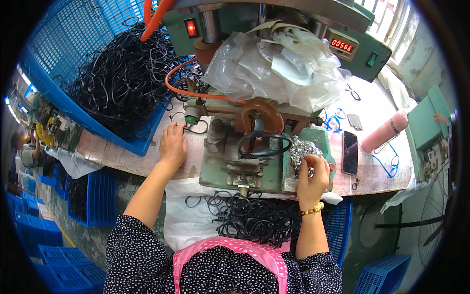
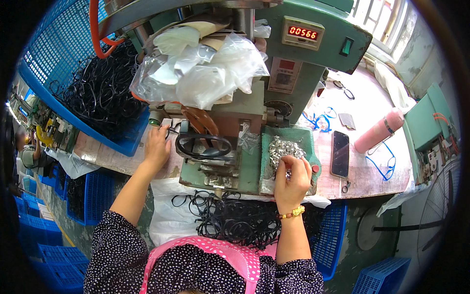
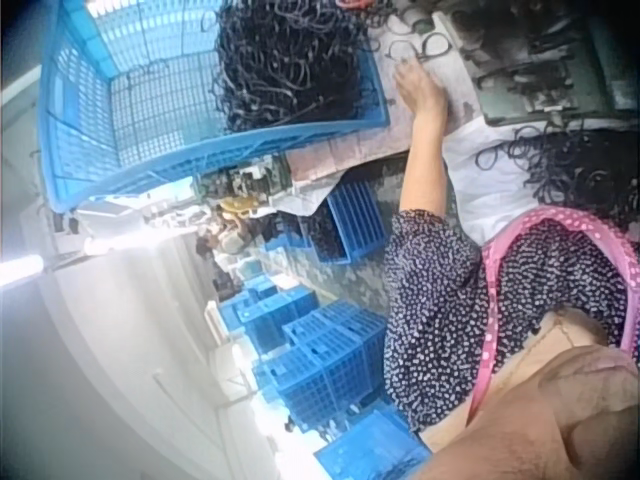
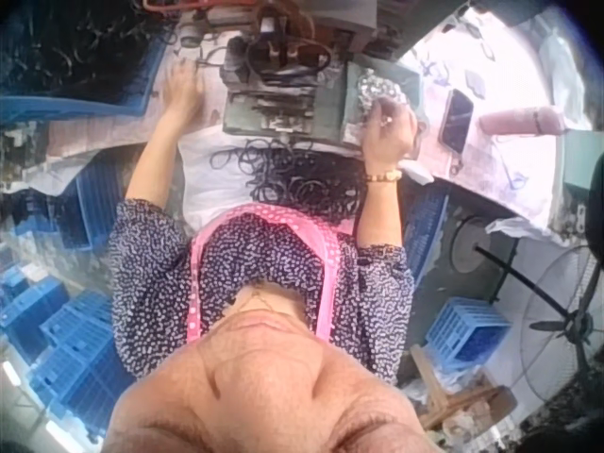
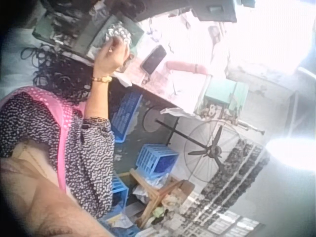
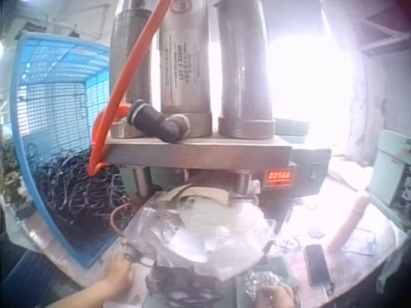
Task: The person repeatedly picks black cables from a blue bin, places them into a press machine, and adds small metal components from a tray. The person operates the machine to crimp the components onto the cables and then drops the finished items onto a pile on the table.
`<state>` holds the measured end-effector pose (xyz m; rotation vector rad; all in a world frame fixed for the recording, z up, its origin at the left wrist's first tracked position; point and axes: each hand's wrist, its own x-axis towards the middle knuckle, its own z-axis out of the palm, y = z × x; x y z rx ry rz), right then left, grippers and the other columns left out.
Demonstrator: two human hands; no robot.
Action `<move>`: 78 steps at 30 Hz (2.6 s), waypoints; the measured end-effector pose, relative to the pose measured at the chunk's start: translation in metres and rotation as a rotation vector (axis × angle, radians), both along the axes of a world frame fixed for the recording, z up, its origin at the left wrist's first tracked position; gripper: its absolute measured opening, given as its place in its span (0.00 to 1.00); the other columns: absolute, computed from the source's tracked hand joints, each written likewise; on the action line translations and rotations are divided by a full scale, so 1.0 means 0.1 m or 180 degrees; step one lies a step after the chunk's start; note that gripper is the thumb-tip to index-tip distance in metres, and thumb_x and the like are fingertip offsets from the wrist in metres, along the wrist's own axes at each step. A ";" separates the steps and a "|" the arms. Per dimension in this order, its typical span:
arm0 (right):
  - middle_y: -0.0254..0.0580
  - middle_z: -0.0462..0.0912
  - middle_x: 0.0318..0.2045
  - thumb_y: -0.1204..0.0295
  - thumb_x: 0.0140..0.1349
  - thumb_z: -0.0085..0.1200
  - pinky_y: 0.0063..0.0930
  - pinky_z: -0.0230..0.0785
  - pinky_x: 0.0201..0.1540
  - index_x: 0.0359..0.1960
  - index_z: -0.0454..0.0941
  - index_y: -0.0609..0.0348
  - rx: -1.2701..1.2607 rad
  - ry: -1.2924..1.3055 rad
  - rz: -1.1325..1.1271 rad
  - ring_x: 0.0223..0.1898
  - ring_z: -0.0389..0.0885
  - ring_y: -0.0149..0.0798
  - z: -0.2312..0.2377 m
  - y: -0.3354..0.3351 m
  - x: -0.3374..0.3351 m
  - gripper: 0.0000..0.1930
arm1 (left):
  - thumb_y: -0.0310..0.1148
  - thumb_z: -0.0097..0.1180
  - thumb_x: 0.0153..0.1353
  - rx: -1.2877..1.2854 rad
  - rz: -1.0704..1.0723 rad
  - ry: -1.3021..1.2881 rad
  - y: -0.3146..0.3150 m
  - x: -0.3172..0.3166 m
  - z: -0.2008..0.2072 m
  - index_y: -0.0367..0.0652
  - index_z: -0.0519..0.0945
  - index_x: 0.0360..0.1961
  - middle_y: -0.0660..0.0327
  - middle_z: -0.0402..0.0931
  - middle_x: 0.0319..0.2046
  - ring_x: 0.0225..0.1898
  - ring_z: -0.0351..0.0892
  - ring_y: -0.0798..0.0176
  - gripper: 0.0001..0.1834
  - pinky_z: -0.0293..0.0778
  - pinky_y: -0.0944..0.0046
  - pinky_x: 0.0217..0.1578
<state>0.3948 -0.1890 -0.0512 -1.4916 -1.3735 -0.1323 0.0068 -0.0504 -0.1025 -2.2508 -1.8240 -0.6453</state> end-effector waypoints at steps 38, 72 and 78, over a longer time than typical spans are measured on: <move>0.46 0.85 0.35 0.82 0.63 0.59 0.36 0.76 0.42 0.42 0.83 0.62 0.0176 0.0144 0.0018 0.35 0.84 0.46 -0.06 0.00 0.02 0.07 | 0.15 0.54 0.64 0.0792 -0.0799 -0.1243 -0.16 0.21 0.51 0.41 0.78 0.57 0.56 0.72 0.35 0.33 0.74 0.59 0.21 0.71 0.65 0.36; 0.47 0.85 0.38 0.85 0.63 0.57 0.36 0.77 0.45 0.39 0.82 0.62 0.0143 0.0126 0.0150 0.40 0.85 0.47 -0.01 -0.02 0.02 0.07 | 0.28 0.61 0.66 -0.0328 -0.0603 -0.0999 -0.62 0.01 0.24 0.42 0.84 0.42 0.53 0.83 0.33 0.33 0.83 0.46 0.05 0.76 0.54 0.33; 0.47 0.85 0.38 0.85 0.62 0.57 0.36 0.77 0.45 0.39 0.83 0.63 0.0207 0.0078 0.0179 0.40 0.85 0.47 -0.01 -0.01 0.03 0.07 | 0.25 0.63 0.62 -0.0189 -0.0575 -0.0114 -0.72 0.02 0.31 0.45 0.85 0.43 0.54 0.80 0.34 0.35 0.82 0.47 0.09 0.76 0.51 0.35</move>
